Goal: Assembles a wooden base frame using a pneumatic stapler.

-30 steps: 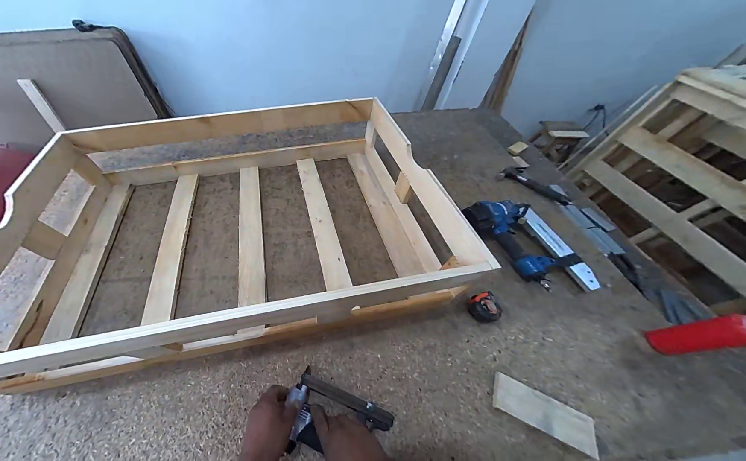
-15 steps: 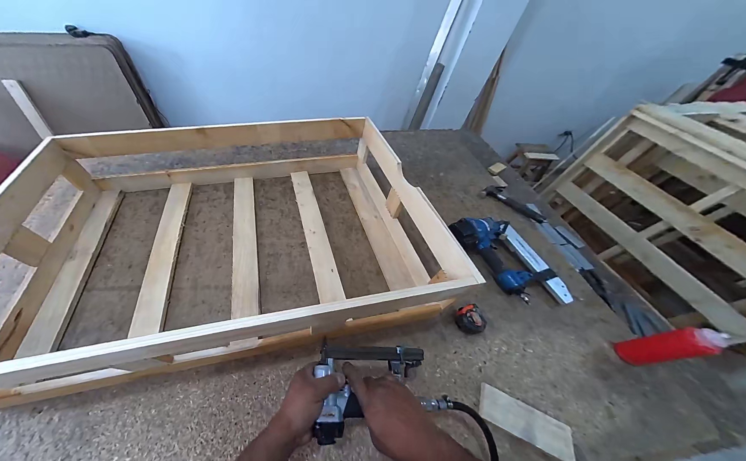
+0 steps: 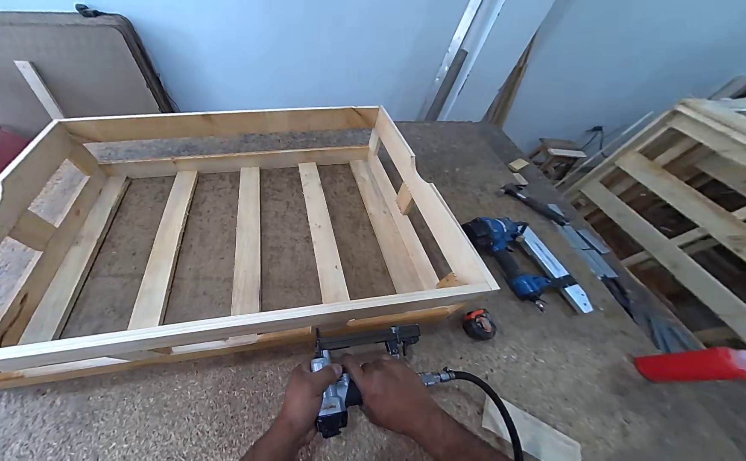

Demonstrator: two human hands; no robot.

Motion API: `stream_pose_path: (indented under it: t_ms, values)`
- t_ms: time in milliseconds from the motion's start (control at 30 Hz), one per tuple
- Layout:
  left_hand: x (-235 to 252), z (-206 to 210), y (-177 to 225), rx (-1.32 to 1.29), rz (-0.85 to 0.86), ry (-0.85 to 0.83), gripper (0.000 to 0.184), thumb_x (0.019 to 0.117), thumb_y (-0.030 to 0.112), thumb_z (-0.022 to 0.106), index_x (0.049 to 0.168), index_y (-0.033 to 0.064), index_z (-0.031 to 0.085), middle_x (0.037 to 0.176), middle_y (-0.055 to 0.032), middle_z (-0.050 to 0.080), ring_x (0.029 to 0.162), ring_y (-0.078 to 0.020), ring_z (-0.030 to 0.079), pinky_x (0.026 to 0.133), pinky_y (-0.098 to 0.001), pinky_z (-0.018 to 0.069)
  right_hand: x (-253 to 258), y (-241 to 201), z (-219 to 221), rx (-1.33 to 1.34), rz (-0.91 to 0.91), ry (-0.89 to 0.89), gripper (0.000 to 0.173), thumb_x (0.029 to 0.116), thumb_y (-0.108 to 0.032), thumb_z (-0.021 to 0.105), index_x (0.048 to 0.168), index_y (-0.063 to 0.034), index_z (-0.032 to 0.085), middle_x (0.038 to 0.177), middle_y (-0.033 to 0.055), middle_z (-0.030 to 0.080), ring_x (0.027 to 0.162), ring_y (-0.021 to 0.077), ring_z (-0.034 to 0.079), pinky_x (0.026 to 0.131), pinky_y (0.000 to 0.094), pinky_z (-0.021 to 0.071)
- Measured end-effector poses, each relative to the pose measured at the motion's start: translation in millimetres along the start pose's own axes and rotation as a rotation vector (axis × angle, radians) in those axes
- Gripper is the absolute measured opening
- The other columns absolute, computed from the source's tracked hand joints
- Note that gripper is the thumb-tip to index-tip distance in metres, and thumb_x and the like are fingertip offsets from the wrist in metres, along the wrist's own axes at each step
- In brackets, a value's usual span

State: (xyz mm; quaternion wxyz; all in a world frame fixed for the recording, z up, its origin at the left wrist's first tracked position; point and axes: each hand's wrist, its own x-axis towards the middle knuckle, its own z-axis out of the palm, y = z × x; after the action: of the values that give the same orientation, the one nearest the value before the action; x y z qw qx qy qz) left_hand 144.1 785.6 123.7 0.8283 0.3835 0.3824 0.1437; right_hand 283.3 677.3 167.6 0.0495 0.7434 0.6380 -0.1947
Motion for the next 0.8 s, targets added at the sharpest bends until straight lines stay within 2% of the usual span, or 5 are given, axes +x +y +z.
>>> stream_pose_path:
  t_ms: [233, 433, 567, 733, 800]
  values:
    - [3.1, 1.6, 5.9, 0.021, -0.001, 0.015, 0.039, 0.0864, 0.015, 0.069, 0.116, -0.0073, 0.055, 0.089, -0.0191, 0.072, 0.076, -0.0268, 0.074, 0.071, -0.0427, 0.0641, 5.0, 2.7, -3.2, 0.003, -0.007, -0.011, 0.065, 0.0895, -0.015, 0.066, 0.150, -0.0092, 0.043, 0.093, 0.0200, 0.071, 0.090, 0.0404, 0.071, 0.091, 0.0576, 0.0516]
    - [4.3, 2.9, 3.3, 0.020, -0.005, 0.022, 0.041, 0.0862, 0.015, 0.069, 0.117, -0.0073, 0.054, 0.089, -0.0202, 0.072, 0.077, -0.0278, 0.074, 0.071, -0.0435, 0.0641, 3.9, 5.9, 0.7, 0.023, -0.011, 0.021, 0.058, 0.0899, -0.013, 0.064, 0.145, -0.0099, 0.047, 0.090, 0.0185, 0.071, 0.088, 0.0394, 0.071, 0.088, 0.0568, 0.0527]
    - [4.3, 4.6, 3.1, 0.023, -0.007, 0.022, 0.040, 0.0863, 0.015, 0.068, 0.117, -0.0073, 0.053, 0.088, -0.0200, 0.072, 0.075, -0.0276, 0.074, 0.071, -0.0432, 0.0640, 3.0, 6.1, -1.3, 0.029, 0.000, -0.005, 0.050, 0.0909, -0.013, 0.063, 0.139, -0.0065, 0.050, 0.093, 0.0192, 0.071, 0.091, 0.0390, 0.071, 0.093, 0.0561, 0.0510]
    - [4.7, 7.3, 4.4, 0.039, -0.004, 0.022, 0.041, 0.0863, 0.014, 0.068, 0.118, -0.0071, 0.054, 0.089, -0.0199, 0.072, 0.076, -0.0275, 0.074, 0.071, -0.0431, 0.0641, 1.8, 7.9, 0.7, 0.019, 0.011, 0.008, 0.055, 0.0899, -0.014, 0.065, 0.142, -0.0067, 0.049, 0.092, 0.0190, 0.072, 0.090, 0.0394, 0.071, 0.092, 0.0560, 0.0513]
    - [3.9, 9.1, 5.3, 0.061, -0.003, 0.019, 0.043, 0.0874, 0.015, 0.067, 0.121, -0.0071, 0.052, 0.091, -0.0195, 0.072, 0.078, -0.0276, 0.074, 0.073, -0.0437, 0.0641, -0.3, 9.0, 1.1, 0.021, 0.006, 0.029, 0.049, 0.0902, -0.014, 0.065, 0.136, -0.0049, 0.052, 0.092, 0.0193, 0.072, 0.090, 0.0397, 0.071, 0.091, 0.0569, 0.0519]
